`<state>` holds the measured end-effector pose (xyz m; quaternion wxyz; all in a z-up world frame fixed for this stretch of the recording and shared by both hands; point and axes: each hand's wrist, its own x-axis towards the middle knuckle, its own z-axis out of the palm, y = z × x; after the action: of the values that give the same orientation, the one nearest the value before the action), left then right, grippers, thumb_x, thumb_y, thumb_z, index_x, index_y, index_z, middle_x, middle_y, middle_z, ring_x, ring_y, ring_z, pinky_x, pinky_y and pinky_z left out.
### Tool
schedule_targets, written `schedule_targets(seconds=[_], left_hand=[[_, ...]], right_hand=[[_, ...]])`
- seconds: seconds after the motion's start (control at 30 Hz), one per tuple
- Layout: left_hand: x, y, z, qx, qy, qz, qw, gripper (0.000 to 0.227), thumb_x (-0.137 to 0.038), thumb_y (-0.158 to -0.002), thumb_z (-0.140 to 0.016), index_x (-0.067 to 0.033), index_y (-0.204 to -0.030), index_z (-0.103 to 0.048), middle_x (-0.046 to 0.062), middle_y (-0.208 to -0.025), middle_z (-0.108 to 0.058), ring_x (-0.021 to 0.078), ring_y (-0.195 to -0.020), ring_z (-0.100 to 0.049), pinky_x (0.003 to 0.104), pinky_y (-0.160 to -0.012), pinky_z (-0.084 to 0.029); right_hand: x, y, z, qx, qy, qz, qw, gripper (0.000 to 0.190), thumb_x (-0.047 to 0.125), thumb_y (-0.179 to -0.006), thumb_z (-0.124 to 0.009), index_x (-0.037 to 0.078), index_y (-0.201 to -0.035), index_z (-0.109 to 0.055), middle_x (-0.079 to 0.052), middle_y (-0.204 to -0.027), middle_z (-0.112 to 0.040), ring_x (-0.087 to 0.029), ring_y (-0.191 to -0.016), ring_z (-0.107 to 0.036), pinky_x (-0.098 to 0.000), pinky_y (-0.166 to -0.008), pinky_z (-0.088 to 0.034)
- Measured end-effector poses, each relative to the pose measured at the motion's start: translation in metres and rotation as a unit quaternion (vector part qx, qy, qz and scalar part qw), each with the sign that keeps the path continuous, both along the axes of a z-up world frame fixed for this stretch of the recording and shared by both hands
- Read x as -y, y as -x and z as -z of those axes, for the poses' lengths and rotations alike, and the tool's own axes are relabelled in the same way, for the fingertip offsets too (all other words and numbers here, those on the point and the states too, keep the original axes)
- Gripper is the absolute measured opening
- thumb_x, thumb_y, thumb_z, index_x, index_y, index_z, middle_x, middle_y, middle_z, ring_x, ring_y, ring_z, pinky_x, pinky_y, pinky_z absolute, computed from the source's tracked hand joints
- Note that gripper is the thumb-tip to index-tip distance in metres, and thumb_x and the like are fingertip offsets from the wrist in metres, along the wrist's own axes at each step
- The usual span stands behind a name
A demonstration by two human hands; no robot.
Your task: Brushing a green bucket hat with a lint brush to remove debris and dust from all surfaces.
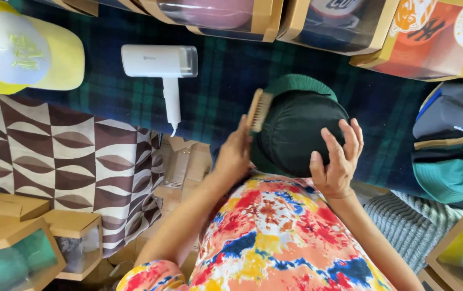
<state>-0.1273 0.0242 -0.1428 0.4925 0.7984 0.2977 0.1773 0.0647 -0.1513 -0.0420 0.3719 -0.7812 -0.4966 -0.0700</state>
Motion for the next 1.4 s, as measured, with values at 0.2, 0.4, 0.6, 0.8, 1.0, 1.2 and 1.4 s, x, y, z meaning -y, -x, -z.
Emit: schedule_targets(seconds=[0.2,0.4,0.6,0.8,1.0,1.2,1.4], left_hand=[[-0.012,0.023,-0.03,-0.118,-0.063,-0.028,0.991,0.054,-0.024,-0.103,-0.057,-0.015,-0.155,-0.045,0.02,-0.111,-0.069,0.0463,-0.097,-0.068,0.051,-0.075,-0.057],[0.021,0.018,-0.012,-0.105,-0.056,-0.044,0.992,0.057,-0.022,-0.103,-0.055,-0.02,-0.159,-0.039,0.016,-0.105,-0.07,0.0396,-0.095,-0.069,0.051,-0.076,-0.058],[0.022,-0.001,-0.076,0.039,-0.121,-0.027,0.992,0.056,-0.019,-0.092,-0.073,-0.0183,-0.146,-0.058,-0.004,-0.114,-0.073,0.0156,-0.092,-0.072,0.025,-0.076,-0.059],[0.015,0.033,0.019,-0.254,-0.008,-0.005,0.967,0.054,-0.03,-0.104,-0.054,-0.0217,-0.156,-0.045,0.02,-0.101,-0.071,0.0457,-0.091,-0.071,0.055,-0.074,-0.057],[-0.001,-0.006,-0.064,0.048,-0.087,-0.042,0.994,0.06,-0.009,-0.098,-0.067,-0.0167,-0.155,-0.049,0.008,-0.099,-0.069,0.0319,-0.089,-0.072,0.033,-0.082,-0.058],[-0.036,-0.005,-0.034,-0.165,-0.168,-0.008,0.972,0.049,-0.031,-0.1,-0.06,-0.0298,-0.149,-0.054,0.013,-0.088,-0.066,0.0417,-0.074,-0.069,0.054,-0.062,-0.057],[-0.042,-0.022,-0.041,-0.148,-0.094,0.061,0.983,0.052,-0.031,-0.102,-0.053,-0.0196,-0.153,-0.048,0.02,-0.094,-0.07,0.0459,-0.081,-0.07,0.057,-0.071,-0.058]], right_hand=[[0.001,-0.003,0.003,0.009,-0.004,-0.013,1.0,0.046,0.023,-0.098,-0.06,-0.008,-0.132,-0.065,-0.034,-0.144,-0.048,-0.059,-0.139,-0.038,-0.0664,-0.114,-0.03],[0.001,-0.001,0.003,0.017,-0.008,-0.007,1.0,0.046,0.019,-0.096,-0.061,-0.009,-0.132,-0.066,-0.034,-0.142,-0.048,-0.058,-0.138,-0.04,-0.0673,-0.114,-0.031],[0.001,0.0,0.004,0.016,-0.003,0.007,1.0,0.045,0.02,-0.094,-0.064,-0.007,-0.13,-0.068,-0.032,-0.143,-0.05,-0.057,-0.137,-0.042,-0.0662,-0.113,-0.033],[0.003,0.0,0.001,0.007,-0.003,0.008,1.0,0.045,0.025,-0.098,-0.061,-0.005,-0.131,-0.067,-0.031,-0.143,-0.05,-0.056,-0.139,-0.041,-0.065,-0.113,-0.032],[0.002,-0.001,0.004,0.011,-0.009,0.009,1.0,0.045,0.025,-0.098,-0.06,-0.004,-0.132,-0.067,-0.031,-0.143,-0.051,-0.056,-0.139,-0.042,-0.0639,-0.114,-0.032],[0.001,0.0,0.002,0.014,-0.002,0.018,1.0,0.044,0.025,-0.099,-0.061,-0.004,-0.131,-0.068,-0.031,-0.143,-0.051,-0.057,-0.138,-0.042,-0.064,-0.113,-0.033],[0.001,0.002,0.004,-0.002,-0.002,0.024,1.0,0.043,0.022,-0.097,-0.063,-0.002,-0.133,-0.068,-0.029,-0.146,-0.049,-0.056,-0.14,-0.04,-0.0639,-0.114,-0.033]])
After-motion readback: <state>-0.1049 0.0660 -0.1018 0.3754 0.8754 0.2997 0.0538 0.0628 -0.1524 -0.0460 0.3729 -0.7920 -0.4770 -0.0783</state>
